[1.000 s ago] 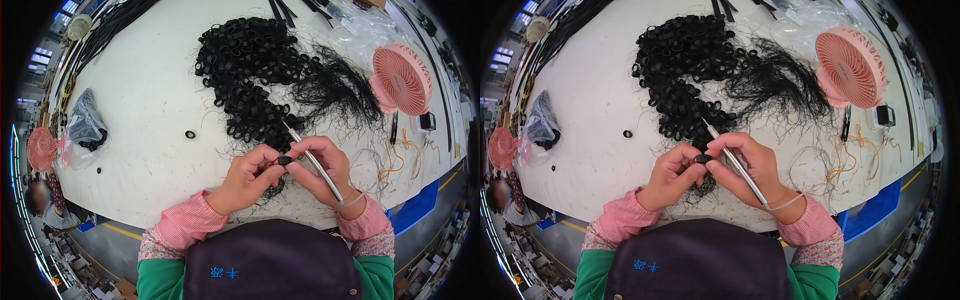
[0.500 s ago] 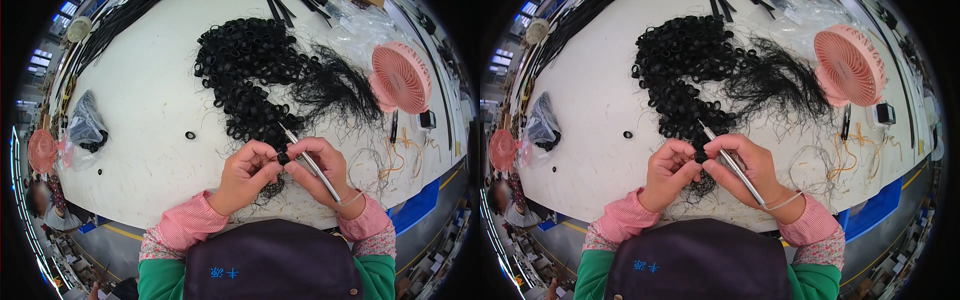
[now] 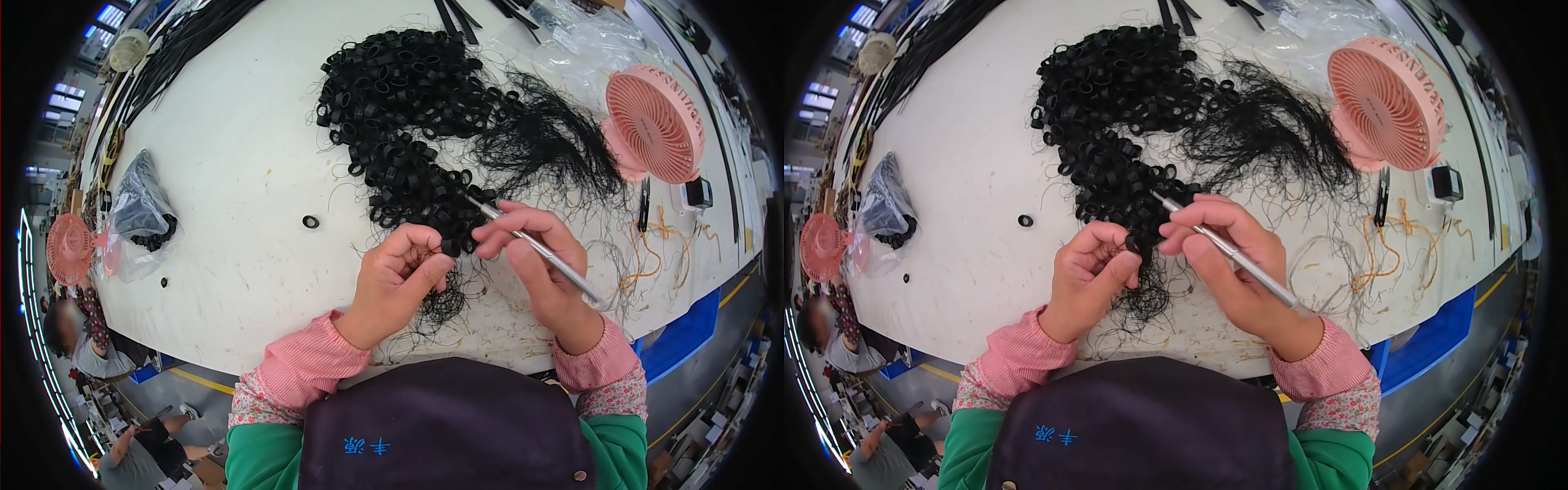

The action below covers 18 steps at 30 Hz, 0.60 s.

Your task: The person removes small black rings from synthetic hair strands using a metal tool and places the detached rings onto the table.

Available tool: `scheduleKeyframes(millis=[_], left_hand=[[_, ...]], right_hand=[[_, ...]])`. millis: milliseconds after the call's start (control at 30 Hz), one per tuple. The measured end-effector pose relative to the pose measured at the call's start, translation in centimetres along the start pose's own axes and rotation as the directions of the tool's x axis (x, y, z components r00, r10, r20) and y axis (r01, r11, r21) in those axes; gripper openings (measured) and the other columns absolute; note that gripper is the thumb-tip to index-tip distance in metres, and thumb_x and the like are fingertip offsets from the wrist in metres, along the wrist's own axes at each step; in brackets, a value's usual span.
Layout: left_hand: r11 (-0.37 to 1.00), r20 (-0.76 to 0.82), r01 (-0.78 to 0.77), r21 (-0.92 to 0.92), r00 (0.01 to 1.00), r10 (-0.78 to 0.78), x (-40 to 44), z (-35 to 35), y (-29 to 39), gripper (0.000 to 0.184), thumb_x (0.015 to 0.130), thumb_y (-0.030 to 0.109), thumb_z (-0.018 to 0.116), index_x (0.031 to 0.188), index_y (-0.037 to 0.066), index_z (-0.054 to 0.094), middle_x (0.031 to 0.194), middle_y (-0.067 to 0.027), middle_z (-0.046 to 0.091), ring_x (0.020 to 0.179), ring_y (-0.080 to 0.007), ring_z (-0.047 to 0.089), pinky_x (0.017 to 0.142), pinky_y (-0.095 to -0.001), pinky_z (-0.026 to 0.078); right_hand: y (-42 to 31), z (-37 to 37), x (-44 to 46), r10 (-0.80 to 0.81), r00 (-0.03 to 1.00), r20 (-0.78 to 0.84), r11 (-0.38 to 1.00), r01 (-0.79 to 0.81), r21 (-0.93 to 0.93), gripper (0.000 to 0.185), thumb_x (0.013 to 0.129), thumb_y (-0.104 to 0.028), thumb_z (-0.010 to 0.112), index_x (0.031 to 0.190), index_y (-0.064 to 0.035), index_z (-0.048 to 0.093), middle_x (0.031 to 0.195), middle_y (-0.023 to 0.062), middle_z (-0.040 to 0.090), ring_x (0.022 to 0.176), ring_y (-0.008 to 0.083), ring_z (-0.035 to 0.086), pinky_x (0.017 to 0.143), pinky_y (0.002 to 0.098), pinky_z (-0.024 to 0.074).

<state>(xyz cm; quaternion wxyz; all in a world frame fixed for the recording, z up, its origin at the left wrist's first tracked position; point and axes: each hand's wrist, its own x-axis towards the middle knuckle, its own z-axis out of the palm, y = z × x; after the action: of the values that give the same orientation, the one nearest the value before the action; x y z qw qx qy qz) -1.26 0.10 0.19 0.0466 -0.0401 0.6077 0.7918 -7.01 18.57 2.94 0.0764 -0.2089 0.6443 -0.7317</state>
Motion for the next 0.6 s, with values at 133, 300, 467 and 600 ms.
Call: scheduleKeyframes(millis=[133, 300, 467, 600], left_hand=[[1.000, -0.007, 0.003, -0.004, 1.000, -0.003, 0.0, 0.0, 0.1, 0.012, 0.092, 0.003, 0.061, 0.101, 0.002, 0.053, 0.078, 0.0008, 0.059, 0.067, -0.0030, 0.056, 0.058, -0.0166, 0.042], [1.000, 0.007, 0.002, 0.001, 1.000, -0.002, 0.0, 0.0, 0.0, 0.012, 0.092, 0.003, 0.061, 0.101, 0.002, 0.053, 0.078, 0.0008, 0.058, 0.066, -0.0026, 0.055, 0.058, -0.0166, 0.042], [1.000, 0.040, 0.009, 0.002, 0.999, -0.009, 0.0, 0.0, -0.1, 0.012, 0.092, 0.003, 0.060, 0.101, 0.001, 0.053, 0.079, 0.0007, 0.059, 0.066, -0.0023, 0.055, 0.058, -0.0167, 0.043], [1.000, 0.046, 0.019, -0.004, 0.999, -0.019, -0.1, 0.0, -0.1, 0.012, 0.092, 0.003, 0.060, 0.101, 0.001, 0.053, 0.080, 0.0005, 0.059, 0.066, -0.0024, 0.055, 0.058, -0.0168, 0.043]], right_hand=[[0.5, -1.9, 0.3, -0.068, 0.980, 0.188, 0.997, 0.072, -0.012, 0.020, 0.099, -0.018, 0.048, 0.100, -0.0037, 0.061, 0.063, 0.0007, 0.062, 0.074, 0.0108, 0.065, 0.110, 0.0454, 0.0233], [0.4, -1.7, 0.4, -0.052, 0.975, 0.217, 0.998, 0.059, -0.026, 0.020, 0.098, -0.018, 0.049, 0.099, -0.0033, 0.061, 0.064, 0.0003, 0.062, 0.074, 0.0112, 0.064, 0.109, 0.0446, 0.0262], [0.5, -1.6, 0.4, -0.053, 0.979, 0.197, 0.999, 0.054, -0.001, 0.020, 0.099, -0.019, 0.049, 0.099, -0.0034, 0.061, 0.065, 0.0006, 0.062, 0.074, 0.0113, 0.064, 0.108, 0.0437, 0.0270], [0.5, -1.5, 0.3, -0.052, 0.979, 0.196, 0.999, 0.053, -0.002, 0.020, 0.099, -0.019, 0.048, 0.100, -0.0030, 0.061, 0.066, 0.0010, 0.062, 0.073, 0.0114, 0.064, 0.108, 0.0431, 0.0275]])
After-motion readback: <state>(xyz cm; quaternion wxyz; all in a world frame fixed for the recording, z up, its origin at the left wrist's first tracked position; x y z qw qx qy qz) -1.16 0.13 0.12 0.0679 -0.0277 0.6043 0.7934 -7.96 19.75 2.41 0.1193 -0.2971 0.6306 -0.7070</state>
